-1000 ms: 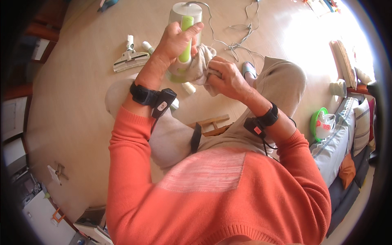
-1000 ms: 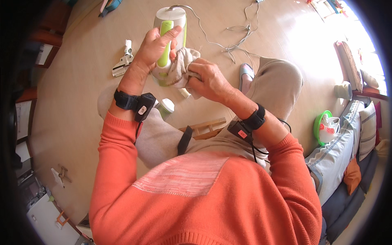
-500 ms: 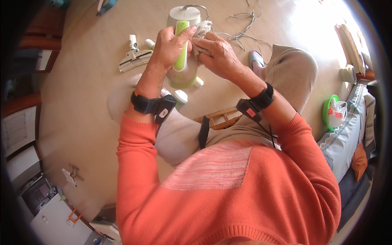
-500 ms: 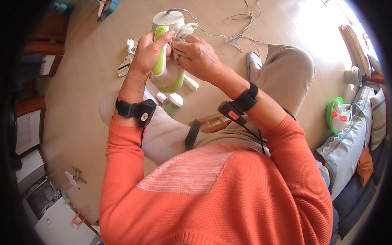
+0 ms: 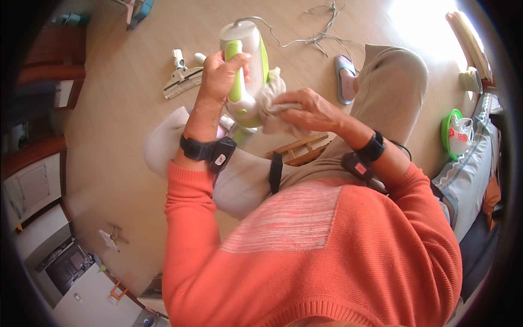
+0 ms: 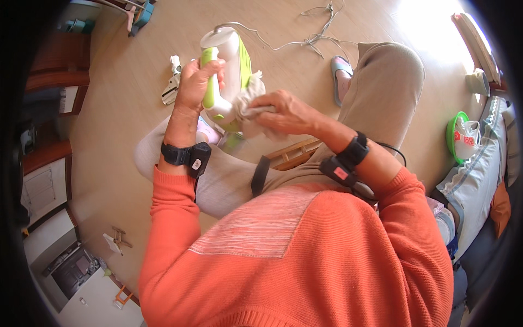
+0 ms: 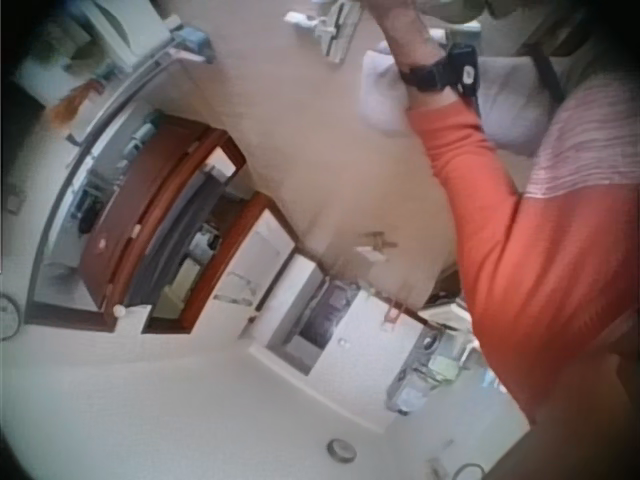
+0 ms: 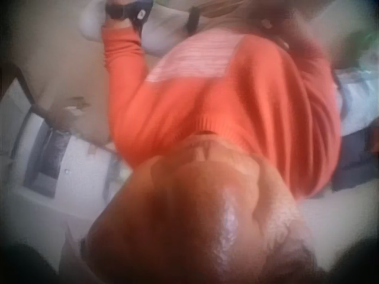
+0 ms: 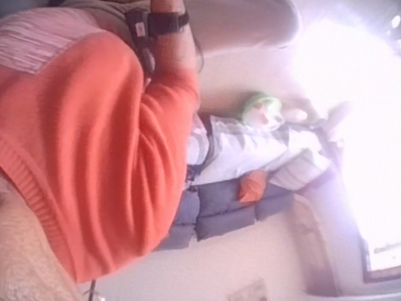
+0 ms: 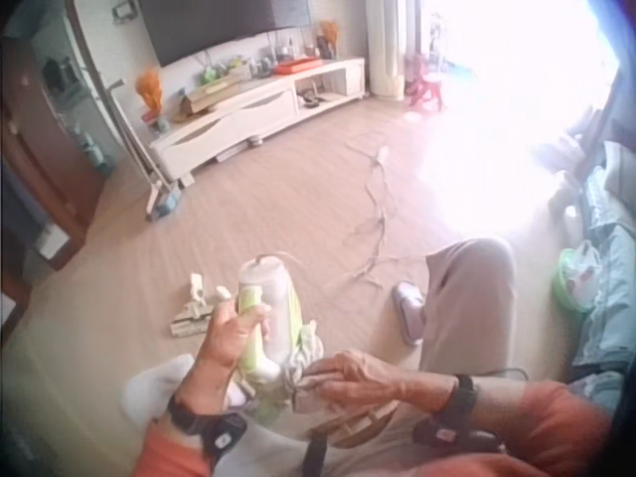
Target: The person assembles a transparent container with a green lid and white cap, repeatedly screwing and unscrewing the parts. Then the person wipes the exterior of the container with a cloth.
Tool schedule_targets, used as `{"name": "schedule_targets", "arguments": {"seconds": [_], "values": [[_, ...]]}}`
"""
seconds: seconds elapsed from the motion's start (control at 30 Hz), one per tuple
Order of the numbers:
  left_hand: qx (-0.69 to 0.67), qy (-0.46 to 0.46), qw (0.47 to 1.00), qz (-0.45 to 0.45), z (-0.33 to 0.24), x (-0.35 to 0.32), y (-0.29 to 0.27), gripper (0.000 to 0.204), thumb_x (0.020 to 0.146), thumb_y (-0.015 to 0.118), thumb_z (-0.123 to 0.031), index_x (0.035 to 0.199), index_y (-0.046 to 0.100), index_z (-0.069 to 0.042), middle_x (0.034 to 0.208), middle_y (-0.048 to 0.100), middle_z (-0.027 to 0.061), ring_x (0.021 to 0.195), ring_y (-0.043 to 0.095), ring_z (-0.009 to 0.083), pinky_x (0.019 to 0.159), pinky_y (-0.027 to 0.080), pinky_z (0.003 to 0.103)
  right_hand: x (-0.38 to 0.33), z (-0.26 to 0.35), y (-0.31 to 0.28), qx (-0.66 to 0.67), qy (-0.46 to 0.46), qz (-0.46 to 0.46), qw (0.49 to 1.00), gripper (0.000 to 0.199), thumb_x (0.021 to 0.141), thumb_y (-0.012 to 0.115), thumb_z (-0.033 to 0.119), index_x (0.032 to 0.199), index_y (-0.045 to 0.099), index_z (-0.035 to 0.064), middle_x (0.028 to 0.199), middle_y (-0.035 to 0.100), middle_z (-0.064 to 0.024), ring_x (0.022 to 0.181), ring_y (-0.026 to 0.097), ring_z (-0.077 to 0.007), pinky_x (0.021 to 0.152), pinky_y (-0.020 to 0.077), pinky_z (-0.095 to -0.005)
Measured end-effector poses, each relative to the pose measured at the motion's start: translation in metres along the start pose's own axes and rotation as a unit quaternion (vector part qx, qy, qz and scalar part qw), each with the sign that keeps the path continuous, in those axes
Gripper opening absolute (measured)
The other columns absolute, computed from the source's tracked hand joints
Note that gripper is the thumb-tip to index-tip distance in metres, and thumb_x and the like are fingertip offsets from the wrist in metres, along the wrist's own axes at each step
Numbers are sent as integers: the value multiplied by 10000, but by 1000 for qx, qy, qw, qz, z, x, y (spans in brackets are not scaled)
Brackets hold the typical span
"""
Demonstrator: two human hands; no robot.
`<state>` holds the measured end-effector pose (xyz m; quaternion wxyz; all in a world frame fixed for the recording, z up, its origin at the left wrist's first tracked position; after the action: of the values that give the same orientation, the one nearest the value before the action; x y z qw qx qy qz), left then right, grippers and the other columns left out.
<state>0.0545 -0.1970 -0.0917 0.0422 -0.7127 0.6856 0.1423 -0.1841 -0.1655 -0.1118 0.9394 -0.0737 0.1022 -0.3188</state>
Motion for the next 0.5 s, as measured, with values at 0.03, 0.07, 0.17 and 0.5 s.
{"name": "schedule_targets", "arguments": {"seconds": [0.03,0.07,0.17,0.5], "values": [[-72,-33,997,8,-2,3,-5,192,900,737,-154,963,636,-5,721,640,56,556,612,146,523,517,276,-9,0,-1,31,-20,-8,999,348,896,650,152,1206,697,1,1041,702,-146,925,708,-201,781,552,-355],[-144,-39,989,23,-5,3,-10,171,928,701,-149,992,605,-23,721,618,44,570,603,159,531,511,290,-16,2,-8,136,-42,-23,990,343,951,633,167,1236,677,-19,1079,716,-123,953,706,-174,806,564,-330],[-241,-54,966,73,-12,4,-18,128,958,657,-160,964,569,-67,701,567,25,582,571,161,533,493,313,-31,1,-14,492,56,-169,852,391,1041,594,234,1350,605,-6,1156,691,-68,1027,686,-169,908,571,-324],[-250,-55,960,113,-38,-28,12,110,1031,579,-190,1064,561,-87,702,488,0,566,528,127,497,485,286,75,-21,12,189,-101,-415,884,440,1075,533,282,1407,565,-6,1389,609,-194,1245,596,-271,1077,446,-379]]}}
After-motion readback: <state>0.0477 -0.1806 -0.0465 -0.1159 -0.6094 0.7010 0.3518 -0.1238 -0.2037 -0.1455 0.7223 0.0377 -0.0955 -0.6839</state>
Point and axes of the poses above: each hand's wrist, its own x-axis towards the middle knuckle, its own y-axis out of the palm, z = x × y, the point moved 2 cm from there along x, towards the middle knuckle
